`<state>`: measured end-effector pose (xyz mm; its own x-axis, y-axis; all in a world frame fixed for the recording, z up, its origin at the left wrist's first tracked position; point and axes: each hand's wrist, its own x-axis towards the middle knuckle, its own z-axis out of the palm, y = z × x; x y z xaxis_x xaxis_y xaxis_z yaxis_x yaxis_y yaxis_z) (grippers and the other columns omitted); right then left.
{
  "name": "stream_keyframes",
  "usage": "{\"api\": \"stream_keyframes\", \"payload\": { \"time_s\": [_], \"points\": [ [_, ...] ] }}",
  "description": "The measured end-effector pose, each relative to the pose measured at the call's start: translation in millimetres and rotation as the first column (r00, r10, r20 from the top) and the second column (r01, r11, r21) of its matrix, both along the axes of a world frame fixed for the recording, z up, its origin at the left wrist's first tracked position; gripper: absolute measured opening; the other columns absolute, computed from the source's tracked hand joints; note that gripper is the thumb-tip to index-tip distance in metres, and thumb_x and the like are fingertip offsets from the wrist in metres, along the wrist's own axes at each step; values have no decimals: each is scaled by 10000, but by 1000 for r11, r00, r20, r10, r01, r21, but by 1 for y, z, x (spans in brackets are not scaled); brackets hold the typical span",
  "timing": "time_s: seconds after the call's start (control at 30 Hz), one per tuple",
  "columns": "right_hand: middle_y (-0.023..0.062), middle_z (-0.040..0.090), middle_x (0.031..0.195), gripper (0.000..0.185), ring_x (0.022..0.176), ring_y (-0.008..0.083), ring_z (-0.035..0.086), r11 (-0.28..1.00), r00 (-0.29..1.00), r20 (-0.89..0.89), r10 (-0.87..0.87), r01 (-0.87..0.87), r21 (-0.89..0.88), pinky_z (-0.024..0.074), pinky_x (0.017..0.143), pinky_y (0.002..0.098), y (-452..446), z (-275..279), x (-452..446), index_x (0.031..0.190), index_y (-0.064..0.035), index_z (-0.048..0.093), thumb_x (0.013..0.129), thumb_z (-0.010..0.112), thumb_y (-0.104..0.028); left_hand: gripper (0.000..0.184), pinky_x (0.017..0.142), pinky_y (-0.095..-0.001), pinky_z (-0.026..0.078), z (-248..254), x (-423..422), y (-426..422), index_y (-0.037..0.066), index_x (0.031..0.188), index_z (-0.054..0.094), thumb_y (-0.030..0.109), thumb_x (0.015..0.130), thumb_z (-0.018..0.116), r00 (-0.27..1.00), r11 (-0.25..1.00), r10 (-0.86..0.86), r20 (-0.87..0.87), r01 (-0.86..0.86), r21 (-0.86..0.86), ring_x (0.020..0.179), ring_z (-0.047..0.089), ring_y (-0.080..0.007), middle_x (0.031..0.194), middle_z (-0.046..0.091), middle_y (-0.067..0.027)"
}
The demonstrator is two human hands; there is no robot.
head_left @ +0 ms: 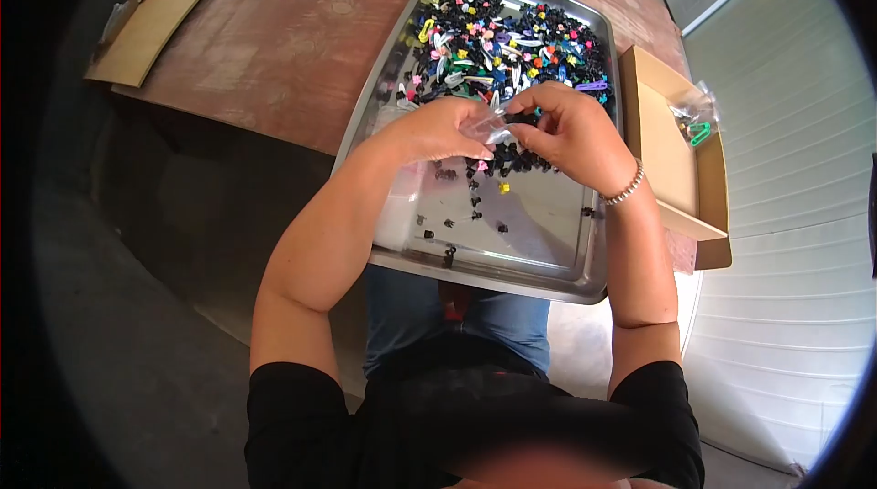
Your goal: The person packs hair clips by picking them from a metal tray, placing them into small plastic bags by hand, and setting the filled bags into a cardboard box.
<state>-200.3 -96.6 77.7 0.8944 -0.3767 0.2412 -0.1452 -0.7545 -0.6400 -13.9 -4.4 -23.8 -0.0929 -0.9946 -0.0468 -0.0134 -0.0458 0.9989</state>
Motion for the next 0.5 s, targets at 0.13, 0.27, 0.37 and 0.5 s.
{"api": "stream_keyframes", "payload": {
  "time_s": [0.13,0.27,0.37,0.5],
  "points": [
    [125,643,687,135,571,157,599,995,999,26,-22,20,93,492,574,285,-4,-10,16,909,-42,715,794,645,-58,277,756,-272,492,5,-2,3,19,1030,600,14,774,706,997,998,-27,-76,31,55,844,602,-112,927,623,-16],
    [26,683,780,123,675,49,587,991,995,42,-90,85,103,482,598,211,-7,-21,20,962,-11,694,845,664,-32,463,851,-287,496,3,3,0,-8,1231,519,26,806,699,990,989,-56,-132,73,127,1022,619,-161,1145,597,-66],
    [1,661,748,57,655,38,564,961,979,96,-179,153,231,464,580,204,-14,-34,15,895,-11,680,843,670,-32,476,781,-259,488,10,2,3,0,1243,518,52,808,704,988,986,32,-153,-6,168,998,621,-146,1100,621,-69],
    [8,565,629,176,573,77,503,972,968,-99,-232,234,12,409,525,245,-31,-32,-5,742,-34,582,776,737,-111,438,741,-238,469,12,7,3,32,1225,558,129,824,704,975,973,187,-119,-167,161,940,614,-112,983,655,-59]
  ]
}}
